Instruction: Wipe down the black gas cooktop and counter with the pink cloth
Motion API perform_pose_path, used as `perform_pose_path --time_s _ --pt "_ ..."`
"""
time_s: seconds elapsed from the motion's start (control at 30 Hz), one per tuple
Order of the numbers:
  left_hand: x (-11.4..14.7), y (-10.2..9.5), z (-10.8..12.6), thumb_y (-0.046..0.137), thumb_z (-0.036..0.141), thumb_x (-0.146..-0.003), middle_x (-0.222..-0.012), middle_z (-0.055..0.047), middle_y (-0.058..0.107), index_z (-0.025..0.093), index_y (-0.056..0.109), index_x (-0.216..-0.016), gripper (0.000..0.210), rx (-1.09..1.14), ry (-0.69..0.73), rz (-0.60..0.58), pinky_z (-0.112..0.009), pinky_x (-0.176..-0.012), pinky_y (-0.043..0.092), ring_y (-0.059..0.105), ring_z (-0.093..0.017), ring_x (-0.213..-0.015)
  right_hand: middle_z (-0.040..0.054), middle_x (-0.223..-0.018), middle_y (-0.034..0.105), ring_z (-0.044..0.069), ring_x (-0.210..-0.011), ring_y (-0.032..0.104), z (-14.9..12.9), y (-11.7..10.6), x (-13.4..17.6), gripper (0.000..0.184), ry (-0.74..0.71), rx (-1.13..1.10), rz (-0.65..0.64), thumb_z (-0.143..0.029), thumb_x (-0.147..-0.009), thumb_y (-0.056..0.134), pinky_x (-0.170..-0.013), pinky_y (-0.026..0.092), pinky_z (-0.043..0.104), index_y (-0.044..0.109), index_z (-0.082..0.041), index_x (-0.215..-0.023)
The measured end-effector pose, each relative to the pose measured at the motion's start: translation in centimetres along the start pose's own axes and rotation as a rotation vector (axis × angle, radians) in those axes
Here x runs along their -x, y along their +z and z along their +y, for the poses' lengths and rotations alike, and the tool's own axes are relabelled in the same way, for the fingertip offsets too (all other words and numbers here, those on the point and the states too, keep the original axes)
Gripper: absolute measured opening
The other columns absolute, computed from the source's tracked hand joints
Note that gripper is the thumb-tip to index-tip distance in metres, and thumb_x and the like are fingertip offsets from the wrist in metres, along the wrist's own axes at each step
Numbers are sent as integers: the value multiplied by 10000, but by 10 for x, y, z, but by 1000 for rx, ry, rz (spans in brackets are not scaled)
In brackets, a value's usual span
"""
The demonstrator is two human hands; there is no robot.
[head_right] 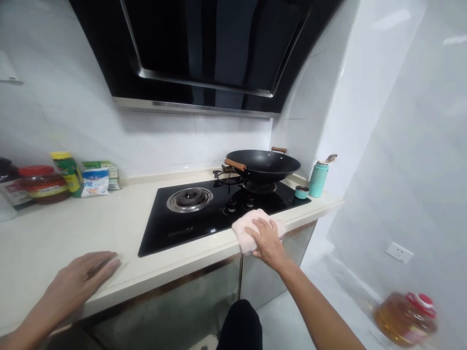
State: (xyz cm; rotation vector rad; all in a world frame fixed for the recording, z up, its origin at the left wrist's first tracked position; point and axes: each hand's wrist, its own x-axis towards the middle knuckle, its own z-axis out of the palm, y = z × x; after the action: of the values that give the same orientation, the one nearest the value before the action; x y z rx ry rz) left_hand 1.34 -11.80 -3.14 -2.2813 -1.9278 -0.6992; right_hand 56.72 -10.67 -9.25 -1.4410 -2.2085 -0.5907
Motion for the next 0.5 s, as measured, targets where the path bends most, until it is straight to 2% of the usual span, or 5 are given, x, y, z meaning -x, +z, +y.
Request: perform_pose_path --time_s 0.13,0.2,0.27,0.37,0.5 --pt "1 -1 4 487 640 -910 -1203 -45 753 258 759 -1090 502 -8 31 17 -419 -1045 485 649 -284 -1156 161 -1547 440 381 -1452 310 58 1 14 824 171 102 -112 -252 -668 768 -1156 96 667 487 -265 -1443" --pt "2 -2 6 492 627 -906 -1207 -58 751 247 759 -1090 500 -4 23 16 -434 -1049 479 647 -293 -1162 152 -1552 433 365 -1451 309 85 -3 17 818 270 131 -170 -234 -651 738 -1160 108 647 490 -259 -1429" --pt "2 -2 8 478 621 -907 -1214 -72 746 231 756 -1100 517 3 23 12 -449 -1056 468 639 -301 -1175 137 -1539 440 341 -1420 344 106 -10 18 814 347 137 -218 -216 -632 716 -1155 170 597 495 -257 -1415" --pt "3 -2 9 456 618 -920 -1215 -78 745 220 752 -1112 532 10 25 19 -446 -1052 464 640 -298 -1173 121 -1486 475 330 -1339 400 118 -17 18 802 411 163 -257 -160 -635 688 -1082 296 512 499 -260 -1408" --pt "4 1 8 464 618 -916 -1193 -71 756 231 754 -1109 521 21 24 54 -432 -1035 477 655 -296 -1150 140 -1345 542 320 -1172 475 106 -23 22 675 443 172 -211 -79 -695 618 -960 379 417 558 -222 -1352"
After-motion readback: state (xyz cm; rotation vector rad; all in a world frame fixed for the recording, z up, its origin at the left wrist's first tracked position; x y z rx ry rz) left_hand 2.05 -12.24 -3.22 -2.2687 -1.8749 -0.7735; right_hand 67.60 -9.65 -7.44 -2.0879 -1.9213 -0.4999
